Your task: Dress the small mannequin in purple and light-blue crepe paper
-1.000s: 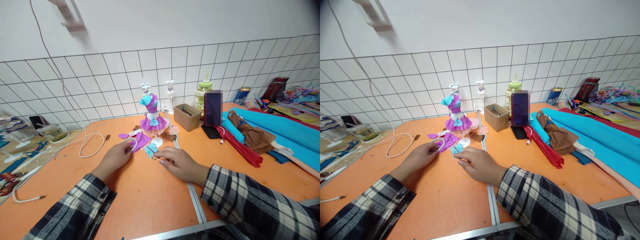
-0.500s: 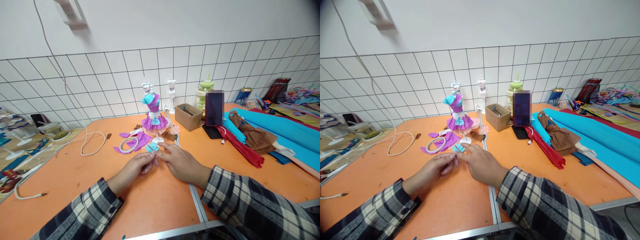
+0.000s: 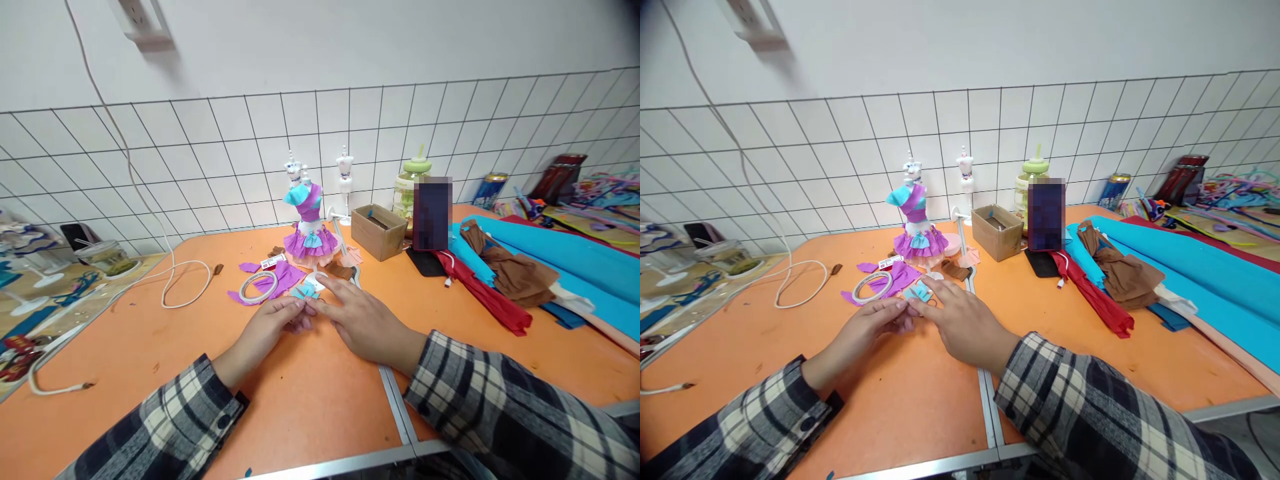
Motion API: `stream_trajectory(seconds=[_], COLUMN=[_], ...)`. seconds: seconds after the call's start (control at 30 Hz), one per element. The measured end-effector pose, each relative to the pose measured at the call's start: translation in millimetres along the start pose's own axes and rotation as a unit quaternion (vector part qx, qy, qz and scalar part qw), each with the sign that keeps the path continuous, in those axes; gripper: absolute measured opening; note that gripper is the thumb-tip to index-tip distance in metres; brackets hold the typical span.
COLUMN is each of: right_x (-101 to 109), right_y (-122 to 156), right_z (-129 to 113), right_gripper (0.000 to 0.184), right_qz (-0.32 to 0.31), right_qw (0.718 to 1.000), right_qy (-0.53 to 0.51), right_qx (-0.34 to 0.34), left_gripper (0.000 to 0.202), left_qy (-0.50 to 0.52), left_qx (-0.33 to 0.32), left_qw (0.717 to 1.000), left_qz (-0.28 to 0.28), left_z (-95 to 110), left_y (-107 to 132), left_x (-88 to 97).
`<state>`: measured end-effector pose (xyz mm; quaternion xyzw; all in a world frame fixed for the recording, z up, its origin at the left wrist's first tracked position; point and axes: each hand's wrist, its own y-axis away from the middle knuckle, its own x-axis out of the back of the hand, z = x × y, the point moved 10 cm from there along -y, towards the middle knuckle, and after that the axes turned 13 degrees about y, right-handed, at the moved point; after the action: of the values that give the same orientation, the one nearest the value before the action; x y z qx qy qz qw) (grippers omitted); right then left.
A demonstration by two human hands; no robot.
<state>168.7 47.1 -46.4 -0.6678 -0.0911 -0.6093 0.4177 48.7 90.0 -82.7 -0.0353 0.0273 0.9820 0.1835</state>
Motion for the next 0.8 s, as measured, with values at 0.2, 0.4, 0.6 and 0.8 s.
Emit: stream_trajectory(seconds=[0.2, 0.4, 0.6, 0.8], right_x=[2.8, 7.5, 8.3, 5.5], right_y=[-0.6, 0.5, 1.7, 1.4], right_z=[-4.9, -13.5, -15.9, -13.6], right_gripper=[0.062, 0.058, 0.056, 0.059], right_qz=[-0.015, -0.008, -0.004, -0.016], right_qw=[1.000, 0.999, 0.998, 1.000], right_qy=[0.014, 0.042, 0.049, -0.013], right_qx=[0.004, 0.027, 0.032, 0.010], left_gripper=[0.031, 0.032, 0.030, 0.026], left_qy=[-0.021, -0.027, -0.060, -0.086], left_qx=[-0.005, 0.002, -0.005, -0.017], left_qw=[1.000, 1.000, 0.998, 0.996], left_qz=[0.004, -0.004, 0.000, 0.018], left_z=[5.2, 1.5, 1.6, 7.3], left_y=[0.4, -0.7, -1.4, -1.3], left_x=[-2.3, -2.2, -0.6, 0.3])
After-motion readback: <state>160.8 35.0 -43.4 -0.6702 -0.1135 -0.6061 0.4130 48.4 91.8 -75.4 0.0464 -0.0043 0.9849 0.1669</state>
